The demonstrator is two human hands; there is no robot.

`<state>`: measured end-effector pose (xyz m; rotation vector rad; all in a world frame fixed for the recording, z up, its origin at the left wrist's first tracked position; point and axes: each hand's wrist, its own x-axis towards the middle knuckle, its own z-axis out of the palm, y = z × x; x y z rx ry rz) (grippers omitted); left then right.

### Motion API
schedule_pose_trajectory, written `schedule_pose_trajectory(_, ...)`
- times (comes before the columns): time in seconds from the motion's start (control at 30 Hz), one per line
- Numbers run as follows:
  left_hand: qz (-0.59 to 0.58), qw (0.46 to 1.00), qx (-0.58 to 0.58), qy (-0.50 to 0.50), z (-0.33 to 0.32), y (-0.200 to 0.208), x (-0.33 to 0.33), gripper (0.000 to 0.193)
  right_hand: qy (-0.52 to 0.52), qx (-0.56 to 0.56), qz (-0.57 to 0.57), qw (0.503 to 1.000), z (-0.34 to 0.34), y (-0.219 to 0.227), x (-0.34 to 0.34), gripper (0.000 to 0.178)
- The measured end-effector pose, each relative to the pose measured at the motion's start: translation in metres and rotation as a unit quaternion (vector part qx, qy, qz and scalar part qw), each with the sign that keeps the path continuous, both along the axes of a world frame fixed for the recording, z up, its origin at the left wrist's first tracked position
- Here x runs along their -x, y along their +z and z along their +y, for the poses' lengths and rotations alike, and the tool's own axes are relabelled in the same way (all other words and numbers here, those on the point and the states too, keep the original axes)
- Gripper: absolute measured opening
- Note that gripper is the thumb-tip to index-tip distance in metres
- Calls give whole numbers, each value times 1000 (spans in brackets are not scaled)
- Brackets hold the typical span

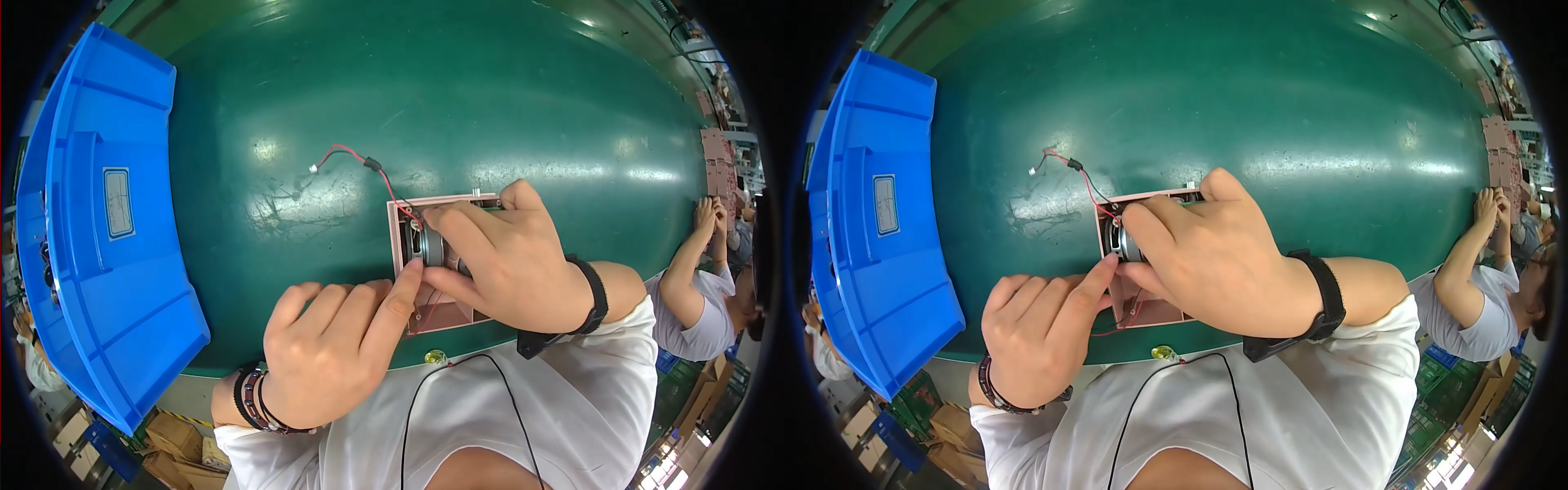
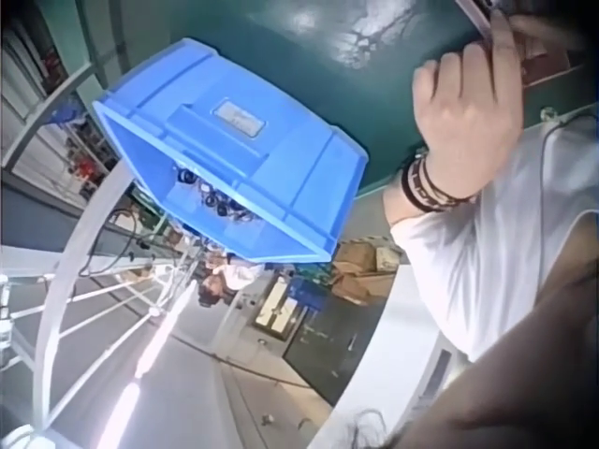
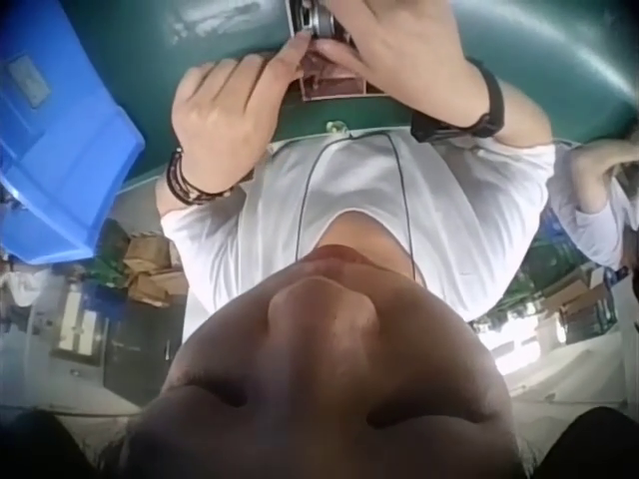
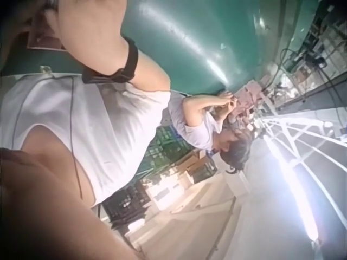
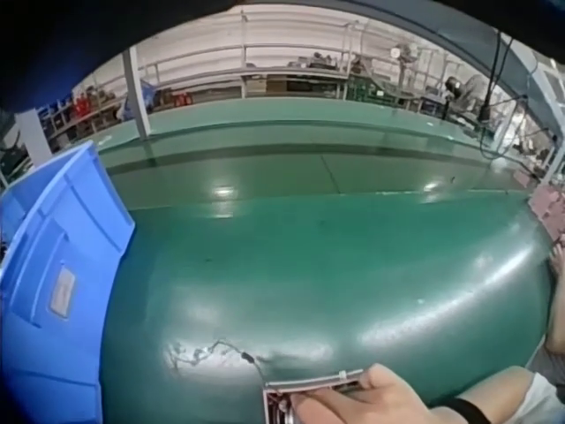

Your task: The person picks up a speaker from a blue bin, places it into a pink housing, and connects its wires to a circuit board. They then press the speaker into its slot and set the assembled housing aside on the workbench.

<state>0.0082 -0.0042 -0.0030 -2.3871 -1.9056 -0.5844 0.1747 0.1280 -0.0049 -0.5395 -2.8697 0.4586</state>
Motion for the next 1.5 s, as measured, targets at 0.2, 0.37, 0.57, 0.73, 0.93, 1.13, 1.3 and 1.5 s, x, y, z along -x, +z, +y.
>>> schedule_pose_trajectory(0.2, 17, 999, 36, 10, 2, 0, 0, 41, 2, 5, -3, 1000, 1, 1, -1, 45)
schedule_pose_trajectory(0.37, 14, 999, 26, 23, 3, -1, -1, 40, 7, 11, 14, 1000, 3, -2, 0, 44)
schedule_pose_trajectory(0.57, 1, 997, 72, 24, 7, 3, 1, 45, 14, 1, -12, 1000, 5, 0, 1, 44)
schedule_pose_trajectory(0.73, -15, 996, 77, 43, 8, 1, 1, 37, -4, -24, 17, 1000, -6, -2, -1, 44)
schedule_pose_trajectory(0.93, -32, 994, 85, 55, 17, -4, 10, 32, 5, -86, 27, 996, -9, 1, -2, 43)
schedule_pose_trajectory(1.13, -41, 993, 103, 50, 18, -2, 19, 42, 21, -46, 38, 998, 2, -2, 7, 40)
schedule_pose_trajectory(1.3, -61, 991, 114, 45, 17, -3, 26, 42, 22, -73, 17, 997, 1, 1, 10, 38)
schedule_pose_trajectory(1.5, -48, 996, 63, -41, 17, -8, 25, 30, 41, -54, 26, 997, -1, -2, 3, 39)
